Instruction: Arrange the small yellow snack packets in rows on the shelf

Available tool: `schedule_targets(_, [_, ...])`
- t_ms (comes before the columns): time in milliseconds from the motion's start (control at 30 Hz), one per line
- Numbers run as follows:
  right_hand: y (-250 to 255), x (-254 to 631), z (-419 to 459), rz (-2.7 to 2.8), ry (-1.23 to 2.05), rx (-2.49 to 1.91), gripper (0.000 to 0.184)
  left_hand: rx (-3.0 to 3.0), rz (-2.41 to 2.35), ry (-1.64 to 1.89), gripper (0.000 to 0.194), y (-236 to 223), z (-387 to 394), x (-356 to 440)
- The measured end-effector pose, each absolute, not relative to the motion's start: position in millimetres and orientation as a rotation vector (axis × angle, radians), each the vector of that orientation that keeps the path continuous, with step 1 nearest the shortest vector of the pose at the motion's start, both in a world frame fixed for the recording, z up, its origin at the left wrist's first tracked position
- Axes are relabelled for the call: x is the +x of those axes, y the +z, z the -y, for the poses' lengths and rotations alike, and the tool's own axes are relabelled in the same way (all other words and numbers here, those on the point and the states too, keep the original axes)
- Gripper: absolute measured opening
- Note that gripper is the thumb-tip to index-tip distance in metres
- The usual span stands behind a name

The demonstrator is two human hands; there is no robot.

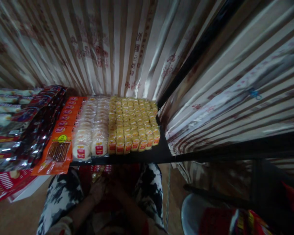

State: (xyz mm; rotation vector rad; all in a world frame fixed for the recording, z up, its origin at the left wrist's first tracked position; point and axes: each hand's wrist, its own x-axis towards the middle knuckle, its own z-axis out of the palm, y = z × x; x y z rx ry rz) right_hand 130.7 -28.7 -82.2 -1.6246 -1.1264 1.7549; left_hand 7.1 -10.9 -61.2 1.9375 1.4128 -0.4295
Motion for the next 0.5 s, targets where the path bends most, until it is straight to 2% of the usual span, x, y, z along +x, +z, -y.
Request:
schedule_targets(167, [-66, 137, 24, 1.163, 1.703, -1.595, 0.030, 1.633, -1.593, -0.292, 0.038, -39, 8, 3])
schedule_targets(333, [-35, 151, 22, 1.363, 1.526, -1.569, 0.036, 1.483, -1.604, 0.097, 0.021, -18, 2, 4])
schedule_targets(500, [-9, 172, 25, 1.310, 1.453, -1.570, 0.036, 1.302, -1.289, 0.382, 0.038, 10, 1, 16])
